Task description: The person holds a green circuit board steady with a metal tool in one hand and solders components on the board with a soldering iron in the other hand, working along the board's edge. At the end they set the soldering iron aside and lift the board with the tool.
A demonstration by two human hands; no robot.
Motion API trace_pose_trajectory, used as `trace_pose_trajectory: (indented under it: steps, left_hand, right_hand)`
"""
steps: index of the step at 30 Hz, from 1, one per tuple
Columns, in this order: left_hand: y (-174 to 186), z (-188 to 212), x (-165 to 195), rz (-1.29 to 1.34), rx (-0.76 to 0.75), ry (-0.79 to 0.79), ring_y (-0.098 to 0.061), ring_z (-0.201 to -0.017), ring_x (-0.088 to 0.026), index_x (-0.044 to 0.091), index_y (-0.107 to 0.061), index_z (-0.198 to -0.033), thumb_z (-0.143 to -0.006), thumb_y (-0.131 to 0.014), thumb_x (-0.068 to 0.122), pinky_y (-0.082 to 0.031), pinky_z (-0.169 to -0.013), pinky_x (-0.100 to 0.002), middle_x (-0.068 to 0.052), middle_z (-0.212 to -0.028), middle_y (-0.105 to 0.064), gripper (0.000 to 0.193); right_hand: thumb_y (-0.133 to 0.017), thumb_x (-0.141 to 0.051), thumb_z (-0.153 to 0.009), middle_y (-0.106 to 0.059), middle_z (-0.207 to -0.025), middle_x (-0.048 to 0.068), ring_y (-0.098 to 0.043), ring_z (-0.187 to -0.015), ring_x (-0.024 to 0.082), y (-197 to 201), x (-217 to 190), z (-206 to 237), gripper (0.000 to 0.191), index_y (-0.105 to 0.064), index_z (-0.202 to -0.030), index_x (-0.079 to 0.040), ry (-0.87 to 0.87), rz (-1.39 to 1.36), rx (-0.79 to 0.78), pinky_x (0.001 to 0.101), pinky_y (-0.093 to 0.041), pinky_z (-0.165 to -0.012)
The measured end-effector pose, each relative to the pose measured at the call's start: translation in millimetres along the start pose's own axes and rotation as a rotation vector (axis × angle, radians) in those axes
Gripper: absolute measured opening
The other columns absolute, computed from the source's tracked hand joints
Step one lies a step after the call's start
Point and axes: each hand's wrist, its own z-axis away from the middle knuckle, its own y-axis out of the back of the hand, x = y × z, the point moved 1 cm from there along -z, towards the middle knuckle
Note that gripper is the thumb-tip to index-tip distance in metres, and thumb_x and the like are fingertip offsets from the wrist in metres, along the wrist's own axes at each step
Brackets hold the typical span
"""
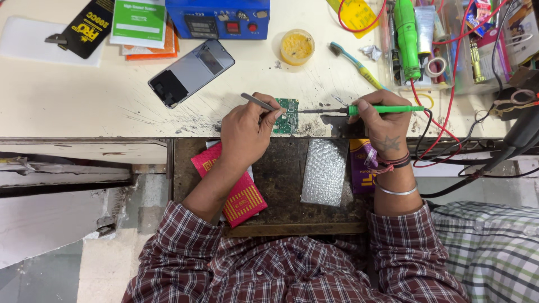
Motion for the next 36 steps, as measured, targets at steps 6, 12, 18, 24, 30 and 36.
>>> trace_pose_trajectory:
  steps: [6, 12, 18, 24, 30, 36]
  left_hand:
    - [-1.0, -1.0, -0.7, -0.018, 0.011, 0.001, -0.073, -0.07, -0.019, 0.013, -0.059, -0.107, -0.101, -0.069, 0.031, -0.052, -0.06, -0.036, -0.001, -0.078, -0.074, 0.021]
    - [0.9, -1.7, -3.8, -0.028, 0.001, 0.015, -0.072, -0.07, -0.023, 0.012, -0.06, -0.107, -0.102, -0.07, 0.03, -0.051, -0.061, -0.038, -0.002, -0.077, -0.073, 0.021]
    - [-0.4, -3.4, -1.2, -0.005, 0.011, -0.01, -0.073, -0.072, -0.022, 0.012, -0.059, -0.107, -0.102, -0.069, 0.03, -0.052, -0.062, -0.038, -0.002, -0.079, -0.074, 0.021]
    - [-0.6, -2.3, -2.0, -0.007, 0.033, -0.014, -0.073, -0.073, -0.023, 0.012, -0.06, -0.106, -0.101, -0.07, 0.03, -0.052, -0.062, -0.037, -0.003, -0.079, -0.073, 0.021]
    - [1.7, -2.0, -3.5, -0.008, -0.01, 0.015, -0.073, -0.071, -0.022, 0.012, -0.059, -0.108, -0.102, -0.07, 0.029, -0.051, -0.062, -0.037, -0.002, -0.079, -0.073, 0.021]
    - [3.0, -2.4, -2.4, 0.0, 0.024, -0.01, -0.073, -0.072, -0.023, 0.012, -0.058, -0.109, -0.102, -0.07, 0.029, -0.052, -0.062, -0.038, -0.002, -0.08, -0.074, 0.022]
  right_hand:
    - [-0.072, -0.012, -0.103, -0.07, -0.084, 0.01, -0.068, -0.073, 0.016, 0.3, 1.7, -1.1, 0.018, -0.069, -0.097, 0.005, 0.001, -0.021, 0.007, 0.028, -0.057, -0.069]
    - [-0.072, -0.013, -0.104, -0.07, -0.084, 0.011, -0.068, -0.072, 0.016, -3.8, 3.6, -2.0, 0.018, -0.069, -0.097, 0.004, -0.004, -0.02, -0.004, 0.0282, -0.057, -0.068]
    - [-0.072, -0.012, -0.104, -0.07, -0.085, 0.011, -0.068, -0.073, 0.016, -0.4, 3.5, -3.7, 0.019, -0.069, -0.098, 0.005, 0.011, 0.022, -0.011, 0.028, -0.056, -0.069]
    - [-0.072, -0.013, -0.103, -0.07, -0.083, 0.011, -0.068, -0.071, 0.016, 0.2, 4.7, -3.3, 0.018, -0.069, -0.097, 0.004, 0.001, -0.006, -0.014, 0.0275, -0.056, -0.068]
    - [-0.071, -0.011, -0.104, -0.07, -0.083, 0.011, -0.068, -0.073, 0.016, -3.5, 3.7, -2.2, 0.016, -0.069, -0.097, 0.004, -0.001, -0.007, -0.009, 0.0278, -0.057, -0.069]
    - [-0.069, -0.009, -0.103, -0.071, -0.082, 0.011, -0.068, -0.072, 0.016, -2.1, 4.4, -4.0, 0.013, -0.07, -0.099, 0.004, 0.005, 0.002, -0.034, 0.027, -0.055, -0.067]
